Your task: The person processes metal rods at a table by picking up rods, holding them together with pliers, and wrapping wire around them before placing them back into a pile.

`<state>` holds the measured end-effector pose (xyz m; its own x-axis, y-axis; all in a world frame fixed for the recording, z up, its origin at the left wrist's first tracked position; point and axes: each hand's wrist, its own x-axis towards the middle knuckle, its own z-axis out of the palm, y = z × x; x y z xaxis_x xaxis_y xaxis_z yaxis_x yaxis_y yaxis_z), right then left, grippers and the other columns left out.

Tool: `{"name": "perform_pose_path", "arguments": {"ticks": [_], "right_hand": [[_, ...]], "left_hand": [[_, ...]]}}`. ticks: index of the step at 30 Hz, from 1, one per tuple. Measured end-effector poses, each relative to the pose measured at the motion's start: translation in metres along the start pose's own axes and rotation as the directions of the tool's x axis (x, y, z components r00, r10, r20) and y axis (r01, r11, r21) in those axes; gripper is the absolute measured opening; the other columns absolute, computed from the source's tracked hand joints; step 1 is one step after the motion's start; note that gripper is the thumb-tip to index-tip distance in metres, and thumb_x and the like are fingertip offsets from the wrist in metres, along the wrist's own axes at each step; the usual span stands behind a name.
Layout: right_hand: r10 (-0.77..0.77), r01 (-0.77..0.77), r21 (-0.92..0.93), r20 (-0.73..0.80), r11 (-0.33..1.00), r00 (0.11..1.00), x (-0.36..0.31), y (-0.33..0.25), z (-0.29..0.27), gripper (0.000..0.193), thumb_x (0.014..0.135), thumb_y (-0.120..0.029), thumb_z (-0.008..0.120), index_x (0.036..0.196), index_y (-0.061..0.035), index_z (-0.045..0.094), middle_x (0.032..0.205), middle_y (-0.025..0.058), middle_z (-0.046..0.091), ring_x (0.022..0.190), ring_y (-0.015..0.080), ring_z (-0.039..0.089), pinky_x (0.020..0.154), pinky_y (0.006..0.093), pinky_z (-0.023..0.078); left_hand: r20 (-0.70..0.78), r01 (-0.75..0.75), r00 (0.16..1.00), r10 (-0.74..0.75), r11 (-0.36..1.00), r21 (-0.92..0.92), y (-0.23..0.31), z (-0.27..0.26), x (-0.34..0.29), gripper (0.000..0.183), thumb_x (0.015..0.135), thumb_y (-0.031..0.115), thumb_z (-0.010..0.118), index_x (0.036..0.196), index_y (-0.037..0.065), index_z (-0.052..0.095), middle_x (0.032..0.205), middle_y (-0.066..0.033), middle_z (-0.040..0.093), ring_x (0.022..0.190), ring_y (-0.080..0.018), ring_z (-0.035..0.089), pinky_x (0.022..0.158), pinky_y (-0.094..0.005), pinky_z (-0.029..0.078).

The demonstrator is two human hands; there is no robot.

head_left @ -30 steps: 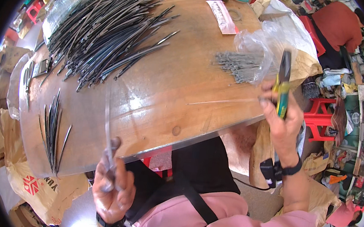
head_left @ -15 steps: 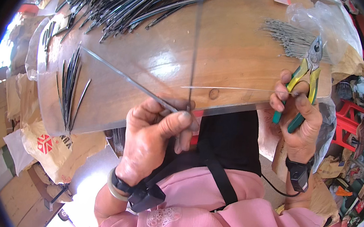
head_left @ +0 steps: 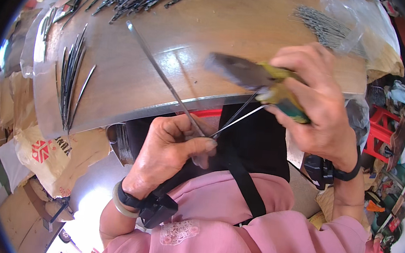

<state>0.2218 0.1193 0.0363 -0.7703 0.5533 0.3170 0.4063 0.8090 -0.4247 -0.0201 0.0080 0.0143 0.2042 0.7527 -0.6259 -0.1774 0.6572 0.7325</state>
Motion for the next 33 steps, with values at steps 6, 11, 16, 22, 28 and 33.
{"name": "perform_pose_path", "arguments": {"ticks": [6,11,16,22,28,33], "right_hand": [[-0.017,0.015,0.025,0.095,1.000,0.995,0.005,-0.001,0.017,0.030,0.059,-0.005,0.073,0.085,0.0003,0.057,0.108,0.0135,0.057,0.095,0.0355,0.050,0.087,0.0457,0.039],[0.002,-0.008,0.069,0.098,0.998,0.995,-0.001,-0.005,0.017,0.033,0.055,-0.004,0.071,0.085,0.0000,0.058,0.105,0.0133,0.057,0.089,0.0337,0.049,0.084,0.0450,0.038],[-0.014,0.008,0.096,0.063,0.995,0.998,0.003,-0.015,0.012,0.030,0.054,-0.003,0.068,0.082,-0.0002,0.059,0.102,0.0133,0.057,0.083,0.0319,0.052,0.081,0.0442,0.037],[-0.038,0.038,0.140,-0.001,0.989,0.999,-0.007,-0.016,0.034,0.026,0.053,-0.003,0.064,0.079,-0.0013,0.060,0.100,0.0119,0.059,0.084,0.0289,0.056,0.082,0.0483,0.037],[0.109,-0.104,0.052,-0.118,0.993,0.987,-0.020,-0.013,0.017,0.015,0.067,-0.004,0.069,0.077,0.0019,0.059,0.105,0.0130,0.060,0.092,0.0286,0.060,0.080,0.0454,0.044],[0.466,-0.520,0.418,0.232,0.745,0.854,-0.050,-0.025,0.010,0.023,0.076,-0.008,0.075,0.090,0.0072,0.065,0.111,0.0178,0.060,0.096,0.0311,0.063,0.081,0.0370,0.050]], "left_hand": [[0.054,0.030,0.998,-0.030,1.000,0.001,-0.009,-0.003,-0.002,0.010,0.085,-0.005,0.066,0.096,-0.007,0.067,0.080,-0.0066,0.067,0.069,-0.0117,0.063,0.062,-0.0250,0.053],[0.247,-0.014,0.969,-0.022,0.990,0.141,0.011,-0.018,0.005,0.031,0.088,-0.009,0.058,0.118,-0.007,0.063,0.108,-0.0080,0.064,0.098,-0.0127,0.061,0.084,-0.0274,0.051],[0.187,0.006,0.982,-0.031,0.991,0.133,0.026,-0.009,0.016,0.040,0.089,0.000,0.063,0.128,-0.004,0.055,0.096,-0.0088,0.067,0.085,-0.0153,0.066,0.077,-0.0287,0.053],[0.187,0.270,0.955,-0.229,0.933,-0.237,0.008,0.018,0.020,0.023,0.089,0.018,0.069,0.105,0.003,0.063,0.083,-0.0067,0.064,0.066,-0.0136,0.061,0.050,-0.0242,0.045],[0.021,0.075,0.997,-0.076,0.825,-0.560,-0.018,0.031,0.014,0.018,0.094,0.017,0.064,0.100,0.000,0.062,0.064,-0.0043,0.054,0.043,-0.0094,0.043,0.039,-0.0217,0.030],[-0.035,-0.123,0.992,0.122,0.860,-0.496,-0.018,0.031,0.014,0.017,0.096,0.014,0.062,0.101,-0.002,0.060,0.065,-0.0028,0.055,0.047,-0.0059,0.042,0.041,-0.0187,0.028]]}}
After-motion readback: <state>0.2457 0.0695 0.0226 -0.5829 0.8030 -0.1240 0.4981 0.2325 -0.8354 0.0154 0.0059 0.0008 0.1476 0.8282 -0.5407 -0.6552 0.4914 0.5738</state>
